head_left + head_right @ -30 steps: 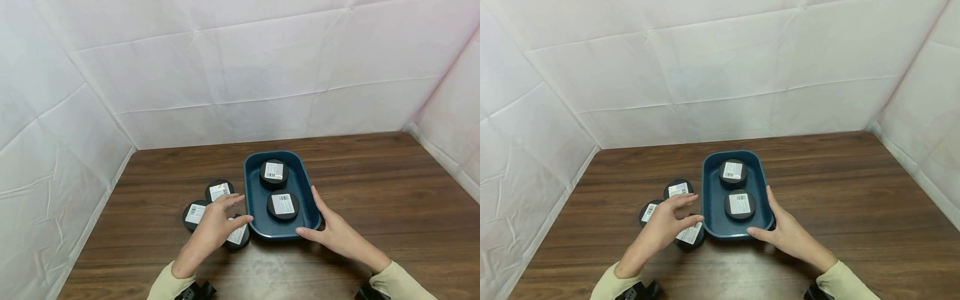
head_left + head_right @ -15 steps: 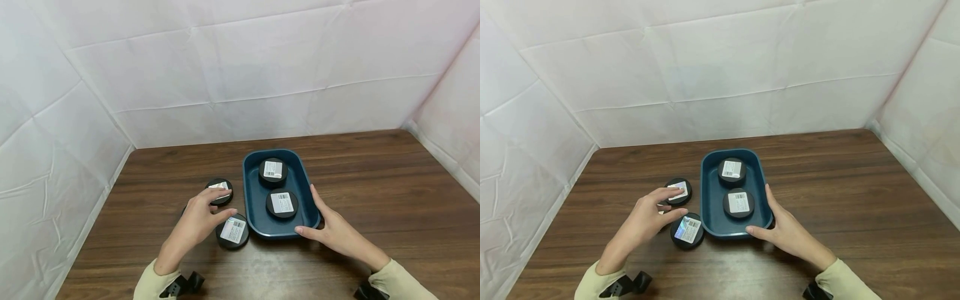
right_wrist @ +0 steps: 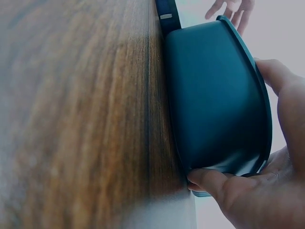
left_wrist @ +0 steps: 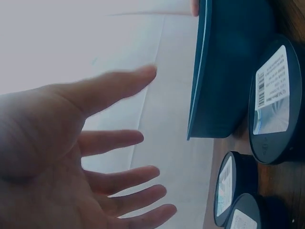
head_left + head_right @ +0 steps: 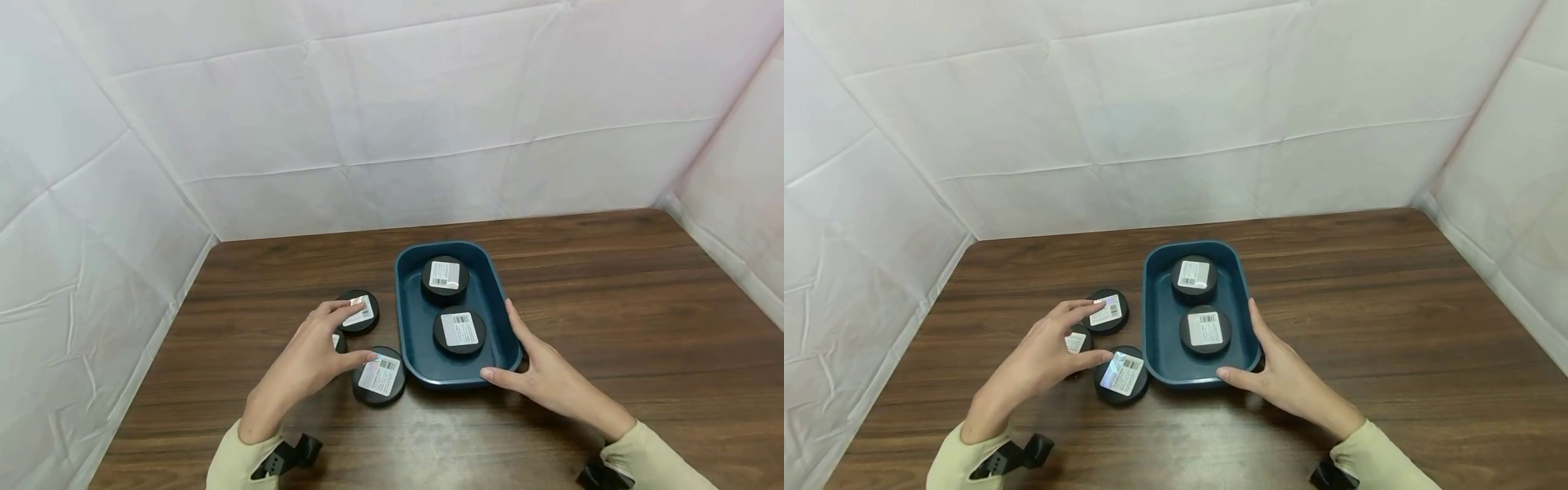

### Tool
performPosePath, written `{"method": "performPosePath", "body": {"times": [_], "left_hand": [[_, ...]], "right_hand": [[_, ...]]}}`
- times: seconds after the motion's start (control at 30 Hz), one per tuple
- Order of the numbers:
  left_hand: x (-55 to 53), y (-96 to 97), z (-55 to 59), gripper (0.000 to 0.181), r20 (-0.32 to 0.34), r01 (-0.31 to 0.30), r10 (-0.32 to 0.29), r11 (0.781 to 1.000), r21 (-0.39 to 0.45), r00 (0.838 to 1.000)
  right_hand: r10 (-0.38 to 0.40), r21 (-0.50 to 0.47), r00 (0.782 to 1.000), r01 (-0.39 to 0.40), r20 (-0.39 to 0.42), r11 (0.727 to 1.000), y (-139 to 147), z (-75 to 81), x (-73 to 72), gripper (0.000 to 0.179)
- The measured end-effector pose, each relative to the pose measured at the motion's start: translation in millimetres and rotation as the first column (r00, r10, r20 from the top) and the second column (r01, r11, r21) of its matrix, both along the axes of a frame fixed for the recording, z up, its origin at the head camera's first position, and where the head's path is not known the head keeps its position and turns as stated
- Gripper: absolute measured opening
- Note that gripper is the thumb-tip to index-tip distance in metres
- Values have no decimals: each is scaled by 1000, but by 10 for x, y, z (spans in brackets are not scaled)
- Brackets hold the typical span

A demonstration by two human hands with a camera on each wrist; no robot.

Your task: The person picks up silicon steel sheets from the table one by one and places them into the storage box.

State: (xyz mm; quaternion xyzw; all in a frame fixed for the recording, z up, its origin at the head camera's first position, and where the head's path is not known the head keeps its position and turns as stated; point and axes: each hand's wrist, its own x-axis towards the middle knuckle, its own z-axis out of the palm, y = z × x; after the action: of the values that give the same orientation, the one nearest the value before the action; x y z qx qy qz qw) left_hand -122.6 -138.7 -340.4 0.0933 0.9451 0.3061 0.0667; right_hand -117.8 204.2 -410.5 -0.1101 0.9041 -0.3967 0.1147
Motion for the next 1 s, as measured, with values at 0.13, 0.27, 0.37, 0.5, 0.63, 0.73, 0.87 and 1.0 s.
{"method": "performPosePath", "body": {"times": [0.13, 0.27, 0.37, 0.5, 0.63, 0.73, 0.87, 1.0], "left_hand": [[-18, -6, -29, 81, 39, 45, -44, 999, -26, 998], [-22, 0, -54, 87, 49, 88, -86, 995, -48, 995], [-16, 18, -65, 90, 50, 105, -102, 992, -68, 994], [-5, 50, -94, 91, 53, 109, -105, 991, -81, 993], [0, 87, -140, 93, 61, 124, -118, 987, -98, 991], [0, 113, -181, 95, 59, 142, -136, 983, -114, 989], [5, 147, -233, 97, 48, 177, -173, 978, -107, 984], [-4, 198, -286, 99, 63, 199, -193, 974, -106, 979]], "right_hand": [[-3, 8, 1000, 3, 0, 1000, 0, 3, 0, 113], [-6, 4, 1000, 6, 11, 1000, -3, 6, -5, 114], [-7, 11, 1000, 7, 6, 1000, -3, 6, -7, 114], [-9, 19, 1000, 9, -8, 1000, 0, -4, -4, 114], [-8, 20, 1000, 8, -23, 1000, -4, -18, -3, 114], [-9, 19, 1000, 9, -24, 1000, -5, -21, -2, 114], [-13, 19, 1000, 13, -26, 1000, -2, -14, 0, 114], [-15, 17, 999, 15, -29, 1000, 2, -10, 5, 114]]}}
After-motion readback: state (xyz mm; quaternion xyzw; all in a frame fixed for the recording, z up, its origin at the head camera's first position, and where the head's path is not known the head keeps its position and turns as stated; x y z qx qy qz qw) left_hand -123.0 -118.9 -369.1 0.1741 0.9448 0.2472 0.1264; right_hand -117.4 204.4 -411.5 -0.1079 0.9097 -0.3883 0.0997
